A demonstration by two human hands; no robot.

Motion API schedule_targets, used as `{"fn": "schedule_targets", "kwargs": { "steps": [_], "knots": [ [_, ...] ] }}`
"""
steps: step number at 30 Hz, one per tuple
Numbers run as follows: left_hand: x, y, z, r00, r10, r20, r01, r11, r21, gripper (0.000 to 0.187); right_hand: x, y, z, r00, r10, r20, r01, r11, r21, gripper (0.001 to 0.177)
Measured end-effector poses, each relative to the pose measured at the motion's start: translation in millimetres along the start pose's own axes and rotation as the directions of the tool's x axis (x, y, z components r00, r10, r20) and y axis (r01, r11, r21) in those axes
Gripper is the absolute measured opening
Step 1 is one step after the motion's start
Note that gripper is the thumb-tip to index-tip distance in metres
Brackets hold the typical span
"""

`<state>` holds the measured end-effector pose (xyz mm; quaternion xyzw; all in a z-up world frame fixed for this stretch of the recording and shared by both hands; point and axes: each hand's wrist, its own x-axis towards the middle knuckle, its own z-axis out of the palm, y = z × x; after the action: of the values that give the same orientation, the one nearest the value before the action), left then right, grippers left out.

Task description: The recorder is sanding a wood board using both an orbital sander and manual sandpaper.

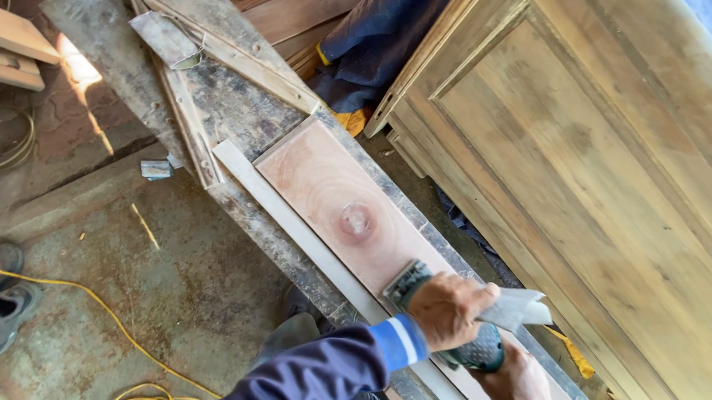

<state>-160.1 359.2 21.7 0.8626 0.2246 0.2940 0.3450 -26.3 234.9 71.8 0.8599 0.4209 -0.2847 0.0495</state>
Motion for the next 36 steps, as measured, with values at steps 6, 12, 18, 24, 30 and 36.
{"fn": "schedule_targets", "kwargs": {
  "steps": [6,12,18,24,30,36],
  "knots": [
    [36,13,21,1.0,0.0,-0.026,0.001,0.999,0.039,0.047,30,63,4,0.996,0.083,0.034,-0.084,0.996,0.025,0.048],
    [53,-29,-17,0.992,-0.044,0.115,0.032,0.994,0.102,0.037,63,1,-17,0.995,0.052,0.089,-0.047,0.997,-0.053,0.049],
    [68,-100,-84,0.999,-0.029,0.039,0.022,0.985,0.169,0.041,113,-70,-12,0.988,-0.14,0.065,0.142,0.989,-0.027,0.05],
    [76,-184,-157,0.995,-0.009,-0.104,0.024,0.989,0.146,0.039,150,-194,-26,0.973,-0.228,0.035,0.23,0.972,-0.049,0.054],
    [86,-245,-230,0.992,-0.009,-0.123,0.025,0.992,0.126,0.036,165,-300,-47,0.966,-0.257,0.012,0.257,0.966,-0.01,0.048],
    [89,-269,-268,0.981,-0.022,-0.193,0.042,0.994,0.098,0.036,176,-342,-48,0.949,-0.31,-0.058,0.31,0.951,-0.02,0.041]
  ]
}}
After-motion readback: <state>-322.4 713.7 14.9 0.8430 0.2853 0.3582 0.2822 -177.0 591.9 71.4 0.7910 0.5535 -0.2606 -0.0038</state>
